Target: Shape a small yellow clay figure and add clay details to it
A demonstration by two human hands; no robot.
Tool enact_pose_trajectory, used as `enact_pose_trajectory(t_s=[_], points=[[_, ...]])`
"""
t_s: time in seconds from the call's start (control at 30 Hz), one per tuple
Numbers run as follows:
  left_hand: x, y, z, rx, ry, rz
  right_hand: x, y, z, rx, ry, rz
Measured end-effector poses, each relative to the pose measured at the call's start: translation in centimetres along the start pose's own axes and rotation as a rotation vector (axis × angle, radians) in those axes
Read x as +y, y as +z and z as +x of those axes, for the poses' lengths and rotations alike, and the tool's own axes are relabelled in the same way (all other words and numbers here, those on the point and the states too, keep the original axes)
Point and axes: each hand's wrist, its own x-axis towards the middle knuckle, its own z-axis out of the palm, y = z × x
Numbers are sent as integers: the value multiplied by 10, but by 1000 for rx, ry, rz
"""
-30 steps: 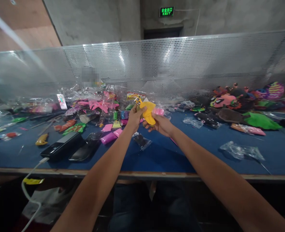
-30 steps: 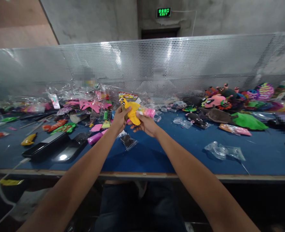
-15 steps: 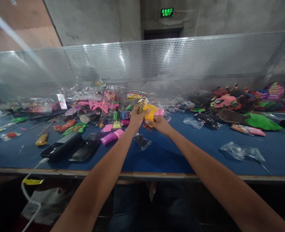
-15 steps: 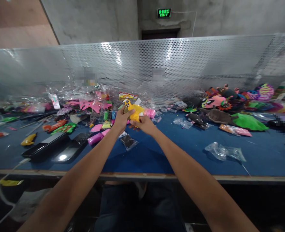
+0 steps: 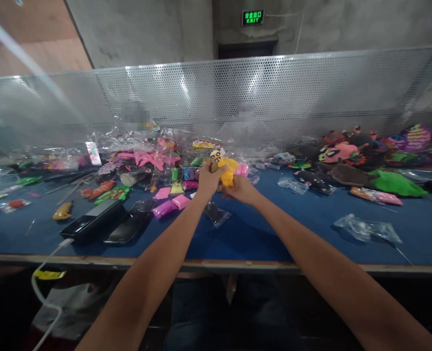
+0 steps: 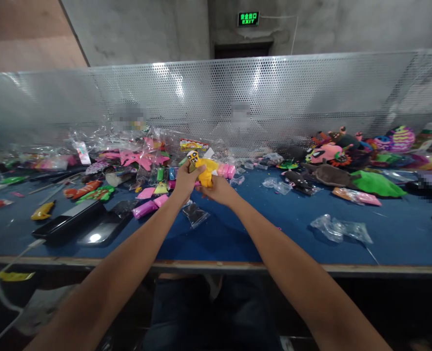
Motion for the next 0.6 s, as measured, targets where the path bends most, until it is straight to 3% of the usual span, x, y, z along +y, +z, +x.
enact_pose_trajectory(t_s=[0.27,0.47,0.6], points=[[-2,-2,2,-32,-30,-5,-4,-2,-1,-30,-24,-9],[7,0,-4,-50,-61,-37,-3,-2,1,-34,68,163],[13,0,-5,-49,-117,-51,-3,-4,-4,-209,127,346]])
